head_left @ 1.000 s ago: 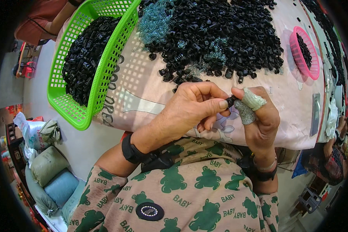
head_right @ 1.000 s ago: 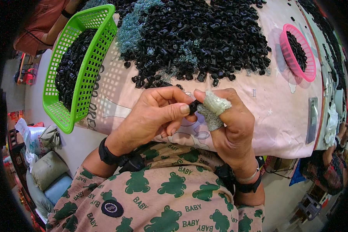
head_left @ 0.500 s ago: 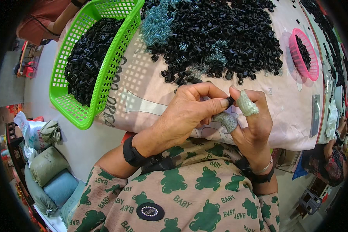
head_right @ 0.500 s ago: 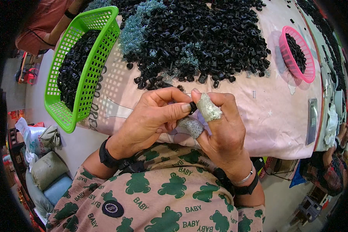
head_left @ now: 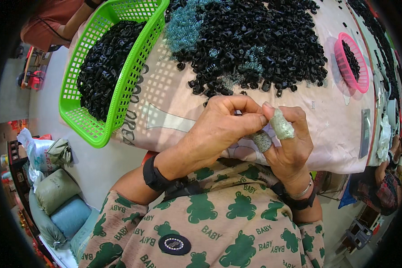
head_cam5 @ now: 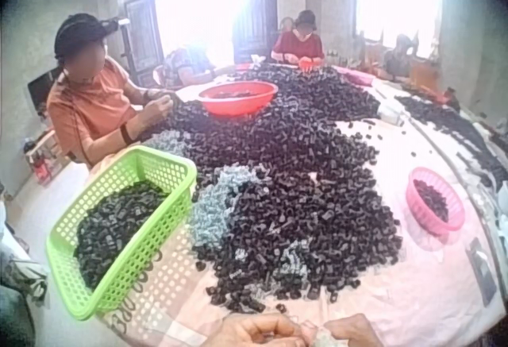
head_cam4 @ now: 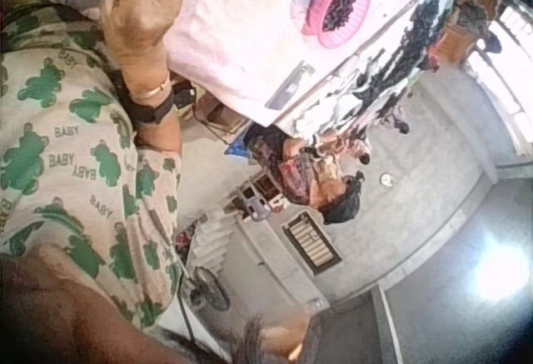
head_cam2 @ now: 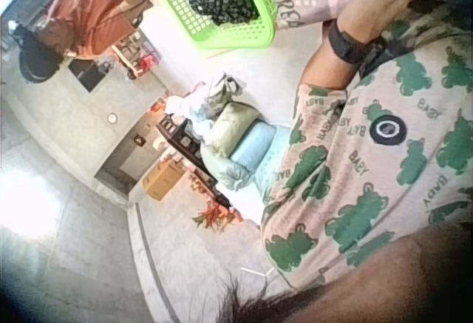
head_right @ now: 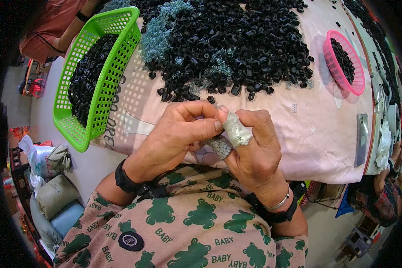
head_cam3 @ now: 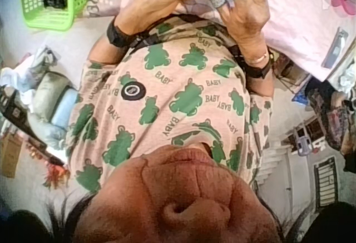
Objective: Assembling small black plastic shoe components by hand at a workstation.
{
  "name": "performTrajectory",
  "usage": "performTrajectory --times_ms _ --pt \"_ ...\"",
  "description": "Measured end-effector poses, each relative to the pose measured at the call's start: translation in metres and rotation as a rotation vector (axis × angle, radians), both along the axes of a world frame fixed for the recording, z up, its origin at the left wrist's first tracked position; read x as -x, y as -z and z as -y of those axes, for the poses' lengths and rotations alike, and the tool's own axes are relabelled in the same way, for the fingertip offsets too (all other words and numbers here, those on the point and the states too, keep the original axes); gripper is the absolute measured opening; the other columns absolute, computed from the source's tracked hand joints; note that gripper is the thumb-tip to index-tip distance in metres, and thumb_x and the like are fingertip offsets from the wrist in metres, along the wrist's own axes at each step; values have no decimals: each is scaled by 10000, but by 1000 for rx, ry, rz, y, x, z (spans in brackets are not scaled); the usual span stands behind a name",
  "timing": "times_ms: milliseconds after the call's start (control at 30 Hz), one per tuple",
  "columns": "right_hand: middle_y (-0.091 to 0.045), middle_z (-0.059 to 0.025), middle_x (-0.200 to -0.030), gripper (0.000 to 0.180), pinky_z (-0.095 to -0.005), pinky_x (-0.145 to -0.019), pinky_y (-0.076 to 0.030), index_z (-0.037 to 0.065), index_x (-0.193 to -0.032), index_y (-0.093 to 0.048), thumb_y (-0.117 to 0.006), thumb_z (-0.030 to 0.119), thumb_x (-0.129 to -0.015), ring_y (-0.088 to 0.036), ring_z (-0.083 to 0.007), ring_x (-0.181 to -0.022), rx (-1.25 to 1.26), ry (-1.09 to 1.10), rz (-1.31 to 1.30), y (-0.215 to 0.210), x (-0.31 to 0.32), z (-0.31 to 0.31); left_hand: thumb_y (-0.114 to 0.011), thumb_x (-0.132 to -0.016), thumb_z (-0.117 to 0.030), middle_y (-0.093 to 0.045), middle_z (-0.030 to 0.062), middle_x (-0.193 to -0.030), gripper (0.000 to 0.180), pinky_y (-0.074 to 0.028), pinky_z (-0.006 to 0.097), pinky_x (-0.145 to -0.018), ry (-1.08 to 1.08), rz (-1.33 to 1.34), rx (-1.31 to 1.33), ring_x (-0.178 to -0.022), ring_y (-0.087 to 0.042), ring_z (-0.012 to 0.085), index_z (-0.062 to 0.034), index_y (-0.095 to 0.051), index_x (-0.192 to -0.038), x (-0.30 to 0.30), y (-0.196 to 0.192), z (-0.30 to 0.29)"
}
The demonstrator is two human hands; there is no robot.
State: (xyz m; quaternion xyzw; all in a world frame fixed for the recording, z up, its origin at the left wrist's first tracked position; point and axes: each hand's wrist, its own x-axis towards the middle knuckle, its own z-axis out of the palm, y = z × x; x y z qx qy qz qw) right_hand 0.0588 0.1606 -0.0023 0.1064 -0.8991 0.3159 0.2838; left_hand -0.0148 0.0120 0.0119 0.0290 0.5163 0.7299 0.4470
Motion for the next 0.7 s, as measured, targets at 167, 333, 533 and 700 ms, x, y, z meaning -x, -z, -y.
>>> performTrajectory --times_ms 167,333,533,700 --pt "-558 -85 -901 541 -308 -638 -469 -10 -1112 -622 -782 34 -598 -552 -222 -753 10 0 -38 2 2 -1 -642 -849 -133 -556 -69 -723 74 -293 157 -485 -14 29 22 -585 -426 -5 -70 -656 -885 0 0 0" --pt "-559 -70 -847 518 -340 -631 -423 -6 -1091 -624 -777 108 -610 -522 -237 -707 -102 42 11 -1 3 -7 -641 -841 -131 -556 -70 -724 78 -296 154 -496 -10 -20 36 -593 -427 -7 -69 -655 -884 -1 1 0" --pt "-505 -55 -697 370 -353 -556 -358 3 -921 -620 -763 162 -618 -489 -239 -634 -183 11 41 3 5 -10 -615 -867 -127 -568 -56 -764 101 -366 167 -542 10 -168 70 -646 -472 8 -34 -648 -884 -4 10 -1" --pt "-468 -50 -638 299 -361 -530 -347 28 -788 -568 -761 188 -626 -469 -238 -581 -198 14 46 5 5 -16 -600 -898 -150 -575 -41 -819 159 -440 189 -646 85 -94 68 -718 -522 31 2 -646 -906 -1 7 2"
